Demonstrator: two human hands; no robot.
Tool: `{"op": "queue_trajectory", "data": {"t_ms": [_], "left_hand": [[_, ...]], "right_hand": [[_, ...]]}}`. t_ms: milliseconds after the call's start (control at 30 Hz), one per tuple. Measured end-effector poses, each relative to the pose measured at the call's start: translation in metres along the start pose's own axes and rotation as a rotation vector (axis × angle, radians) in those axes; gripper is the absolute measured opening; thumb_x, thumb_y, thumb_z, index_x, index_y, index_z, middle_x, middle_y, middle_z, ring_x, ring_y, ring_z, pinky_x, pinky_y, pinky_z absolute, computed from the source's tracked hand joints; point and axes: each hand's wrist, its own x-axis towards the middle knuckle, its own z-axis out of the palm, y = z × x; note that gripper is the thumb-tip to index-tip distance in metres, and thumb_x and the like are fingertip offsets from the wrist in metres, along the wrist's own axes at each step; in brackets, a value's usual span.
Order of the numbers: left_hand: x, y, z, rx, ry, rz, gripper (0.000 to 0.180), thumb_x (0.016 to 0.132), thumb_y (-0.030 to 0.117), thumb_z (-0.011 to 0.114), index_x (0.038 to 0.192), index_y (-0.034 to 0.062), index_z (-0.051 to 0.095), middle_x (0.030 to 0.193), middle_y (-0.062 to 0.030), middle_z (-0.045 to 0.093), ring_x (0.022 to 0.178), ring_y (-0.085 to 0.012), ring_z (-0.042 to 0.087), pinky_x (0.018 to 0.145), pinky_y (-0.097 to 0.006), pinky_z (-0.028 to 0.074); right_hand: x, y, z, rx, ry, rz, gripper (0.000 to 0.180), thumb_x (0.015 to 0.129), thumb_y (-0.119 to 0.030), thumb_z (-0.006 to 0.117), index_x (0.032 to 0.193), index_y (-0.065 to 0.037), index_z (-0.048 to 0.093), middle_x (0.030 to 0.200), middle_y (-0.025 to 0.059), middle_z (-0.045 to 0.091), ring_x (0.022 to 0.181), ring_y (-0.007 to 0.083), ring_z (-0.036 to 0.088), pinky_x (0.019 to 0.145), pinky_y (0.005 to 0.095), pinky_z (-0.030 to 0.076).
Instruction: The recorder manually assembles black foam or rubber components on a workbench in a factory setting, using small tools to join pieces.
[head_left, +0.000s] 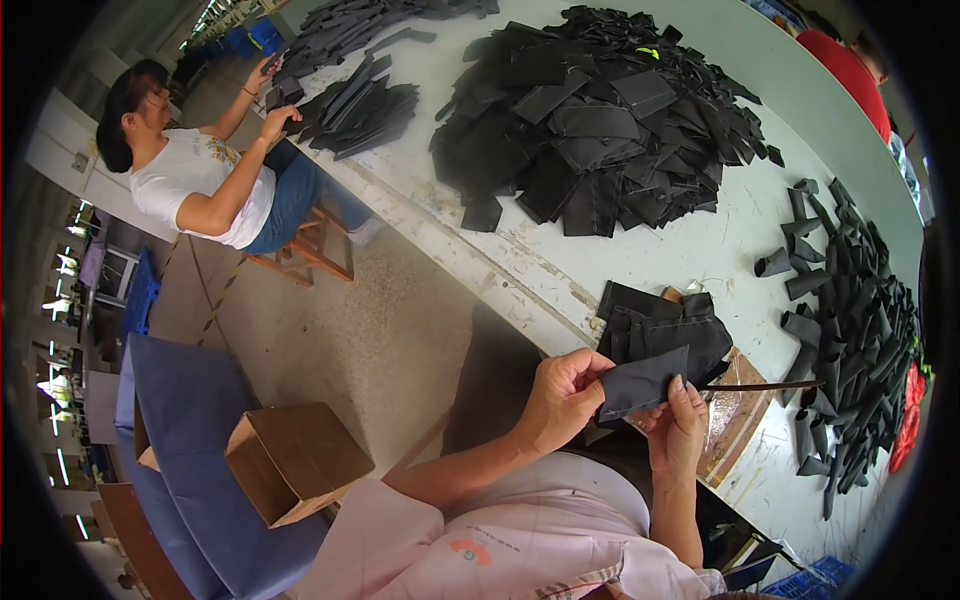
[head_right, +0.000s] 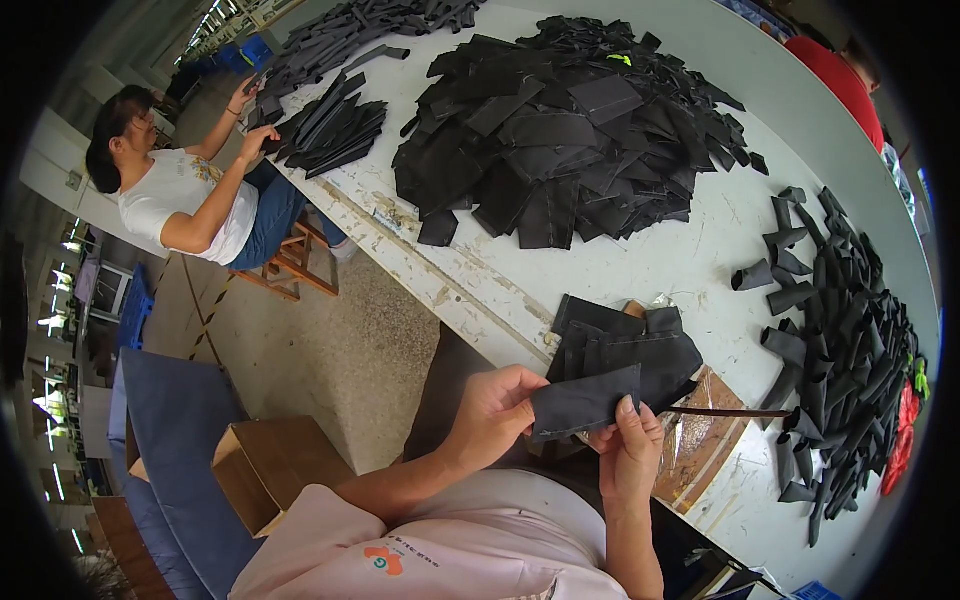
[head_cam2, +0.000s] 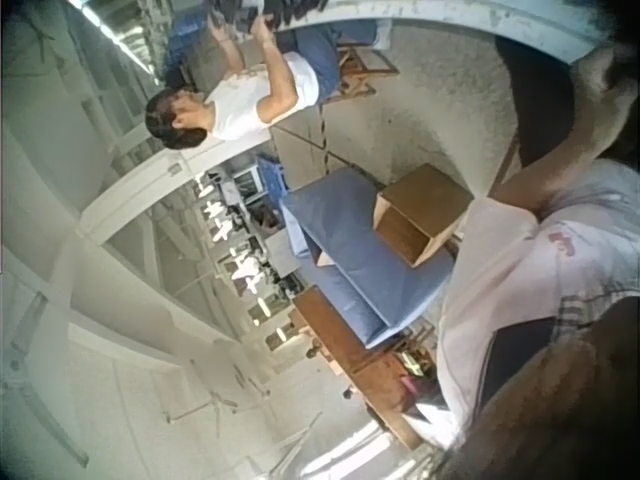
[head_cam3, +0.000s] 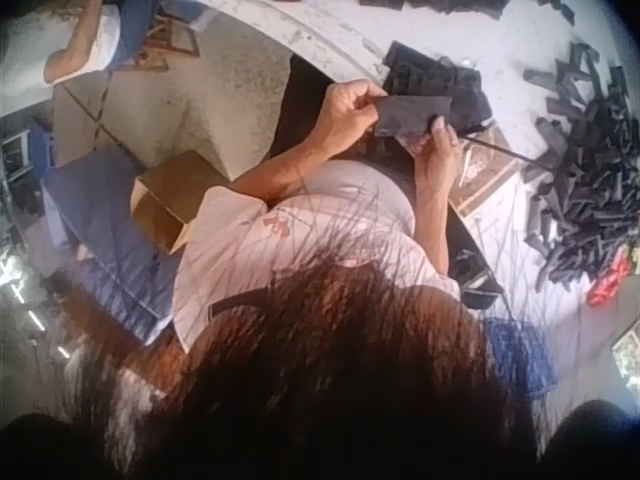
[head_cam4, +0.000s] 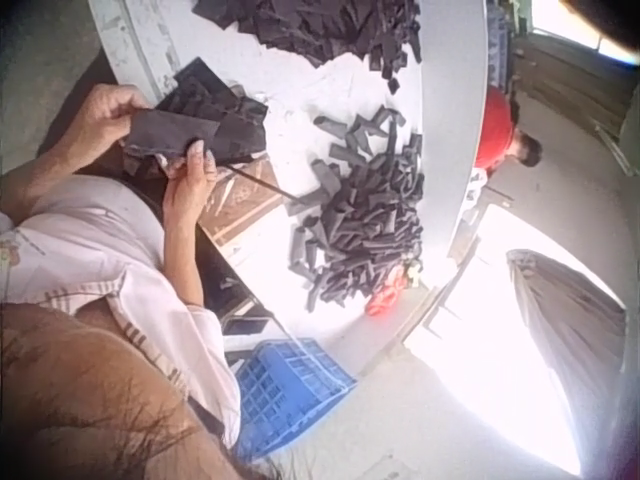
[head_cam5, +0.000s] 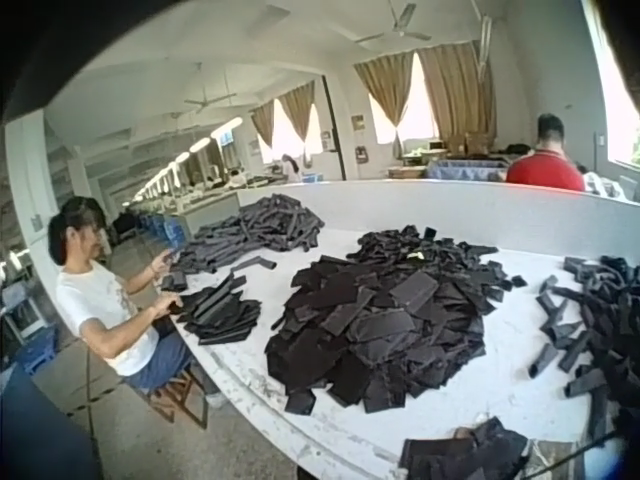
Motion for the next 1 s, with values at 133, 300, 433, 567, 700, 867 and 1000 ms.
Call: {"op": "queue_trajectory", "data": {"t_ms": [133, 300, 433, 567, 700, 867, 1000], "left_hand": [[-0.003, 0.006, 0.000, 0.074, 0.061, 0.098, 0.006, 0.075, -0.004, 0.052, 0.081, -0.0023, 0.055, 0.062, -0.0018, 0.056, 0.054, -0.0013, 0.048, 0.047, -0.018, 0.040], [-0.011, 0.011, 0.008, 0.273, 0.163, 0.301, 0.012, 0.072, -0.007, 0.054, 0.082, -0.0015, 0.053, 0.065, -0.0069, 0.057, 0.056, -0.0091, 0.055, 0.050, -0.022, 0.044], [-0.015, 0.006, 0.016, 0.316, 0.109, 0.299, 0.013, 0.070, -0.007, 0.053, 0.081, -0.0010, 0.050, 0.067, -0.0136, 0.056, 0.058, -0.0221, 0.058, 0.052, -0.028, 0.045], [-0.016, 0.003, 0.020, 0.403, -0.022, 0.351, 0.013, 0.070, -0.005, 0.056, 0.083, -0.0009, 0.052, 0.068, -0.0094, 0.056, 0.059, -0.0136, 0.057, 0.051, -0.025, 0.044], [-0.016, -0.002, 0.020, 0.414, -0.010, 0.380, 0.013, 0.070, -0.005, 0.056, 0.082, -0.0008, 0.052, 0.068, -0.0102, 0.056, 0.057, -0.0153, 0.056, 0.050, -0.026, 0.044], [-0.014, -0.006, 0.021, 0.406, -0.018, 0.379, 0.014, 0.069, -0.005, 0.057, 0.082, -0.0007, 0.052, 0.069, -0.0123, 0.056, 0.057, -0.0193, 0.056, 0.051, -0.028, 0.044], [-0.013, -0.013, 0.020, 0.459, 0.008, 0.451, 0.016, 0.068, -0.006, 0.056, 0.083, -0.0008, 0.052, 0.071, -0.0134, 0.056, 0.059, -0.0247, 0.057, 0.051, -0.030, 0.045]], "right_hand": [[-0.006, -0.001, -0.010, -0.361, 0.195, -0.110, 0.030, 0.085, -0.024, 0.053, 0.061, -0.008, 0.048, 0.053, -0.0014, 0.045, 0.045, 0.0045, 0.037, 0.042, 0.0168, 0.028], [-0.023, -0.005, -0.006, -0.866, 0.130, -0.632, 0.035, 0.086, -0.029, 0.047, 0.062, -0.005, 0.045, 0.055, -0.0005, 0.041, 0.050, 0.0066, 0.036, 0.045, 0.0217, 0.026], [-0.031, -0.013, 0.019, -1.026, -0.090, -0.840, 0.039, 0.079, -0.039, 0.055, 0.070, -0.002, 0.049, 0.064, 0.0054, 0.045, 0.055, 0.0127, 0.041, 0.049, 0.0246, 0.031], [-0.032, -0.009, 0.027, -1.068, -0.173, -0.848, 0.046, 0.070, -0.043, 0.064, 0.084, 0.000, 0.054, 0.071, 0.0082, 0.049, 0.057, 0.0153, 0.046, 0.048, 0.0244, 0.038], [-0.031, -0.007, 0.028, -1.131, -0.147, -0.830, 0.027, 0.072, -0.020, 0.067, 0.085, 0.001, 0.056, 0.070, 0.0080, 0.052, 0.055, 0.0140, 0.049, 0.049, 0.0232, 0.041], [-0.032, -0.006, 0.030, -1.188, -0.070, -0.815, 0.014, 0.071, -0.007, 0.065, 0.081, 0.001, 0.058, 0.069, 0.0076, 0.053, 0.054, 0.0134, 0.051, 0.047, 0.0237, 0.041], [-0.028, -0.005, 0.028, -1.262, -0.100, -0.831, 0.013, 0.072, -0.005, 0.063, 0.082, 0.001, 0.058, 0.069, 0.0096, 0.053, 0.054, 0.0171, 0.053, 0.047, 0.0256, 0.041]]}}
